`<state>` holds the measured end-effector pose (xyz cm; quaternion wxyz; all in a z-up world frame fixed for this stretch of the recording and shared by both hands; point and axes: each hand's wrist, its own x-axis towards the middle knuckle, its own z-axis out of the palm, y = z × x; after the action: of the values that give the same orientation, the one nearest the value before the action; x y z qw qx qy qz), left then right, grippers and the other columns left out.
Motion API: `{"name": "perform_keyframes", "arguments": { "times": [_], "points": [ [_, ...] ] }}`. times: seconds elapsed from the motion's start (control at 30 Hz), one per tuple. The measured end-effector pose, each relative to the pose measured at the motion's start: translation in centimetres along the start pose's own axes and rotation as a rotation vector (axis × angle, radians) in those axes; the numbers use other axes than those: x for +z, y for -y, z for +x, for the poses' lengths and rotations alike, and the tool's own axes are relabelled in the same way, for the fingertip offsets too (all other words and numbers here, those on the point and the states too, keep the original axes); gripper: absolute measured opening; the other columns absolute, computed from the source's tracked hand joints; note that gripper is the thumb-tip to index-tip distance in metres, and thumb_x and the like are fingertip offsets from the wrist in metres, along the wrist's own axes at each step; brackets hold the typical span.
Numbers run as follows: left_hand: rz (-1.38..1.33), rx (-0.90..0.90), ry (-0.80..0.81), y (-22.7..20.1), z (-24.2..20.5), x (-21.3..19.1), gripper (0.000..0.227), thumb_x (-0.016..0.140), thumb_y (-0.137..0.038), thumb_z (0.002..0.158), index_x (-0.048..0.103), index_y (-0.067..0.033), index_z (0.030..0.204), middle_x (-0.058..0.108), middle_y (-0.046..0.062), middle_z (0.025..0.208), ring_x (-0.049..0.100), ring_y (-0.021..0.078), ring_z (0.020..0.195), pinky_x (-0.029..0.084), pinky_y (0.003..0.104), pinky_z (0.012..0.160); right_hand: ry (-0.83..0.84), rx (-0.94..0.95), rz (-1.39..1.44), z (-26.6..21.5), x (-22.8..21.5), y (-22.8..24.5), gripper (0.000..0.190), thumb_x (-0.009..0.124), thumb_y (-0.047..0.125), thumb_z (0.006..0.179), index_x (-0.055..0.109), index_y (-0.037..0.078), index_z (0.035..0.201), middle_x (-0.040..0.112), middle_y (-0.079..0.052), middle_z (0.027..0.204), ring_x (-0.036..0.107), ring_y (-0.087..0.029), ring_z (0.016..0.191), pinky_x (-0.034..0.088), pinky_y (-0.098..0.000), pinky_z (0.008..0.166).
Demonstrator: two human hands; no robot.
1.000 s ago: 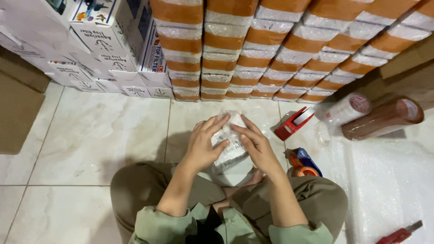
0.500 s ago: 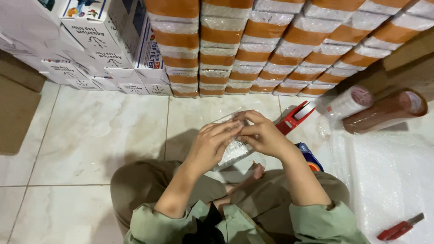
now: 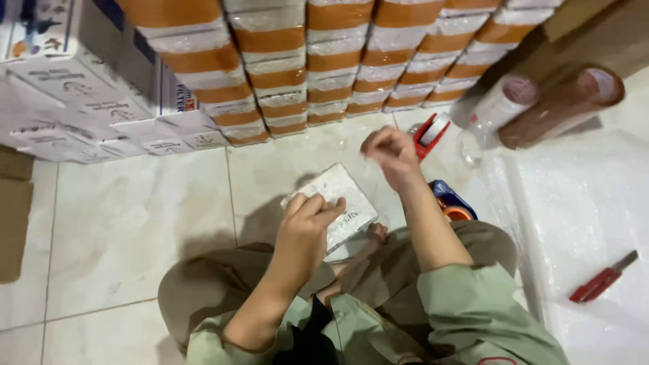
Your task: The person sits on the floor and wraps small white boxes in bubble wrap. They use a red utility knife to cut the bubble wrap, then fold it around the boxes. Finally, they use a handheld tape dispenser to seal the wrapped packages and stack them on a pile.
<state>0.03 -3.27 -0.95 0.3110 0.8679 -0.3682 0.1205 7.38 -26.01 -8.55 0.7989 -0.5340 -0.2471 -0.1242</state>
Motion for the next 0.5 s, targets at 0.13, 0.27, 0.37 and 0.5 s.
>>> {"name": "perform_keyframes", "arguments": {
  "times": [0.13, 0.27, 0.37, 0.5],
  "points": [
    [0.067, 0.043, 0.092, -1.4, -1.2, 0.6, 0.035, 0.057, 0.004, 0.079, 0.066, -0.0126, 0.109, 0.054, -0.001, 0.076, 0.046, 0.0206, 0.073, 0.04, 0.033, 0.069, -1.249, 0.323, -0.43, -6.0, -14.1, -9.9, 0.009, 0.068, 0.012, 0.077, 0.063, 0.015, 0.083, 0.059, 0.0, 0.067, 0.059, -0.01, 0.06, 0.047, -0.0207, 0.061],
    [0.1, 0.096, 0.08, -2.2, -1.8, 0.8, 0.041, 0.048, 0.013, 0.08, 0.062, -0.0094, 0.112, 0.049, -0.001, 0.076, 0.035, 0.0212, 0.063, 0.034, 0.034, 0.054, -1.398, 0.628, -0.974, -13.9, -23.9, -19.9, 0.019, 0.065, 0.034, 0.075, 0.071, 0.017, 0.077, 0.069, 0.001, 0.073, 0.064, -0.015, 0.069, 0.048, -0.0297, 0.072],
    [0.085, 0.189, -0.011, -2.6, -1.6, 0.8, 0.039, 0.05, 0.015, 0.082, 0.059, -0.0096, 0.111, 0.046, 0.001, 0.077, 0.031, 0.0195, 0.059, 0.032, 0.033, 0.055, -1.449, 0.74, -0.745, -9.5, -17.2, -14.3, 0.017, 0.055, 0.022, 0.083, 0.068, 0.02, 0.071, 0.059, -0.004, 0.054, 0.056, -0.021, 0.044, 0.046, -0.0344, 0.042],
    [0.075, 0.181, -0.007, -2.9, -1.6, 0.7, 0.036, 0.052, 0.015, 0.081, 0.061, -0.0072, 0.107, 0.049, 0.0, 0.078, 0.036, 0.0197, 0.06, 0.033, 0.034, 0.056, -1.556, 0.569, -0.385, -7.6, -14.8, -11.9, 0.043, 0.065, 0.034, 0.088, 0.05, 0.009, 0.057, 0.043, -0.003, 0.049, 0.041, -0.014, 0.035, 0.045, -0.0285, 0.032]
  ]
}}
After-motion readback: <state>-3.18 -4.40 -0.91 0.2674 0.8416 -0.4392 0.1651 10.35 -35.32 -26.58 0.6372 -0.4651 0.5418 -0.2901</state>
